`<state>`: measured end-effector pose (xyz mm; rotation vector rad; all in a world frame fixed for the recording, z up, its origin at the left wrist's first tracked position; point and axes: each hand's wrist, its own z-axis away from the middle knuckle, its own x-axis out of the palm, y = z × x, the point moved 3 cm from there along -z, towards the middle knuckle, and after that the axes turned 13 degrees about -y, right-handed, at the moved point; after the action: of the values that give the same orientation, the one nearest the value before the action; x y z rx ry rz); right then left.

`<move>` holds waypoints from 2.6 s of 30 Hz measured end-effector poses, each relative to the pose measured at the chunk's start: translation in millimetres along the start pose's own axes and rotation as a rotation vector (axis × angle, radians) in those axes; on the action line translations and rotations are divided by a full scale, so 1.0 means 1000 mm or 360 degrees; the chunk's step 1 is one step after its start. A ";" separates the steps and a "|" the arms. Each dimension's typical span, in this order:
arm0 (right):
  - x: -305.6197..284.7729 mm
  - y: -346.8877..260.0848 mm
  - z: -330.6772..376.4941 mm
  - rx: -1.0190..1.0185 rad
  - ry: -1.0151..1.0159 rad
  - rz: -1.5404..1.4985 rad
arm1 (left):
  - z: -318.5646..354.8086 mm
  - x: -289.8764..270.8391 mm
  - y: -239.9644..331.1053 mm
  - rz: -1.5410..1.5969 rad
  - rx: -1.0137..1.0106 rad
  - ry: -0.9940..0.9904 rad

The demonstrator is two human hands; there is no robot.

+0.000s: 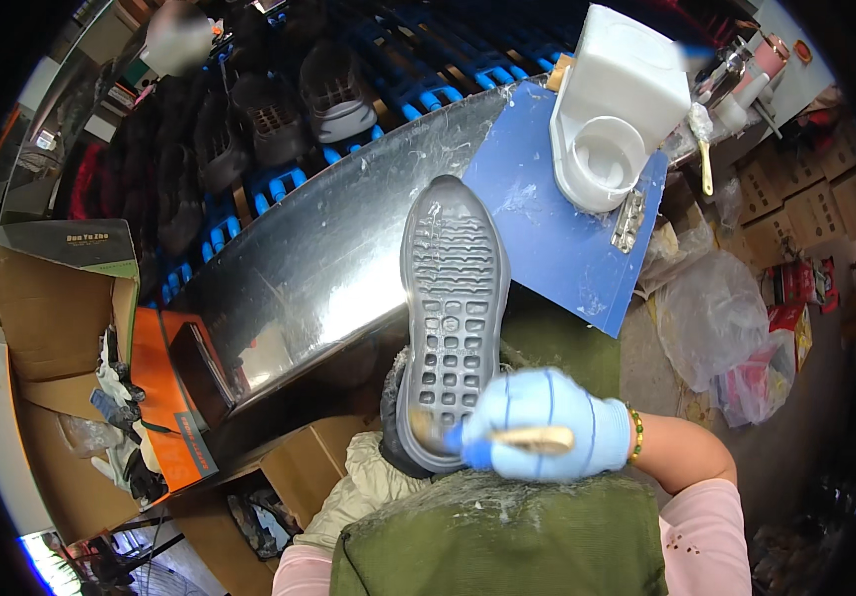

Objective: The person holds a shoe sole and repeatedly brushes a white adhesive onto its textured surface. The person dips the brush into a small container to reload adhesive and continues applying it across the sole. The shoe is held in one hand while the other hand manipulates the brush.

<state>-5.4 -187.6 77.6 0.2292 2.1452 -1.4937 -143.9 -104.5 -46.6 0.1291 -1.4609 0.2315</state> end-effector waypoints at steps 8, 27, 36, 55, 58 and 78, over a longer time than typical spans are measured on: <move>-0.032 0.091 -0.047 0.0480 0.0909 -0.0270 | 0.000 0.005 -0.004 0.0055 0.0046 -0.0051; -0.003 0.017 0.018 0.0638 0.0655 -0.1260 | -0.018 0.006 -0.019 -0.0164 0.0262 -0.0479; -0.004 0.028 0.023 0.0921 0.1146 -0.1203 | -0.021 0.001 -0.006 -0.0434 0.0237 -0.0202; -0.171 0.079 0.081 0.0533 0.1648 -0.0248 | -0.046 -0.013 -0.010 0.0308 -0.0120 -0.0292; -0.158 0.114 0.120 0.0464 0.1613 -0.0885 | -0.047 0.002 -0.013 0.0361 -0.0163 -0.0249; -0.061 0.007 0.013 0.0376 -0.0395 0.0352 | -0.051 0.007 0.017 -0.1110 -0.0352 -0.0241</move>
<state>53.8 -188.2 99.1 0.3336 1.6926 -1.5539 -98.0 -75.8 -45.7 0.4702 -1.4940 -0.5146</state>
